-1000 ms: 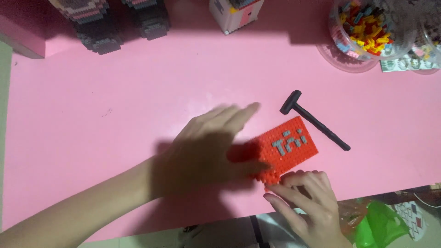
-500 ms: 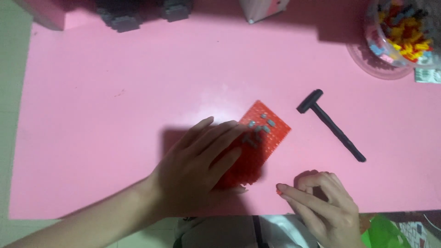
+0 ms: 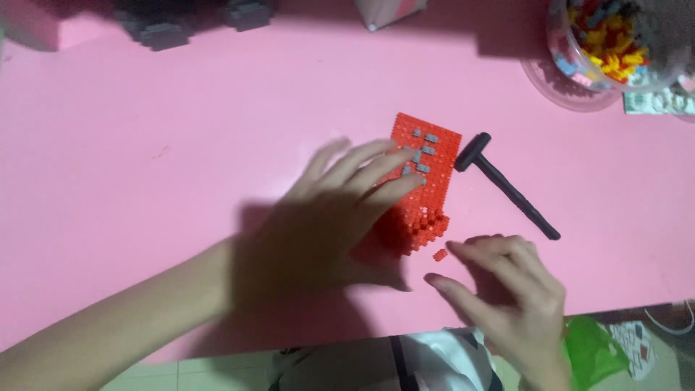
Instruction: The person assembles a red Lego brick structure on a pink table, picking up small red bricks from a container and placing them onto a base plate. They use a black plastic hammer to tap the bricks into place and occasionally adjust the structure's position.
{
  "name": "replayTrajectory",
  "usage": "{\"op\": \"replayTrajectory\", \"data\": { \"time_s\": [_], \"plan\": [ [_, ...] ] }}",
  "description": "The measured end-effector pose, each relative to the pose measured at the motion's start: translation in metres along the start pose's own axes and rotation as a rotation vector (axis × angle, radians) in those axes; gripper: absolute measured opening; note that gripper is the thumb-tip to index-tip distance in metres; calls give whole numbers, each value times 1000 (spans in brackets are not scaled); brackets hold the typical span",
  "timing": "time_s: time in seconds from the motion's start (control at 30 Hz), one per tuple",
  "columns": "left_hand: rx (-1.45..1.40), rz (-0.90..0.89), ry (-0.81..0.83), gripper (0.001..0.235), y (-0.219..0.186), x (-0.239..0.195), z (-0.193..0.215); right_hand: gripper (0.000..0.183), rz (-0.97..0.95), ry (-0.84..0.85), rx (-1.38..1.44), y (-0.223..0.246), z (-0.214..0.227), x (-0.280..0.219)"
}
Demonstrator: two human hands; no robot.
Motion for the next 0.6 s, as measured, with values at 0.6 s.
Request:
{"op": "replayTrajectory", "data": {
  "time_s": [0.6],
  "plan": [
    [226, -233, -15, 66, 27, -8, -11, 33, 124, -108, 129, 15, -19, 10]
  ]
}}
Point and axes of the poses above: each hand's wrist, its own x-axis towards the middle knuckle, its own z-axis out of the back of the hand, y = z × x, the point moved 4 cm from there along x, towards the middle knuckle, and after that the axes turned 7 degrees about y, right-handed, at the moved point
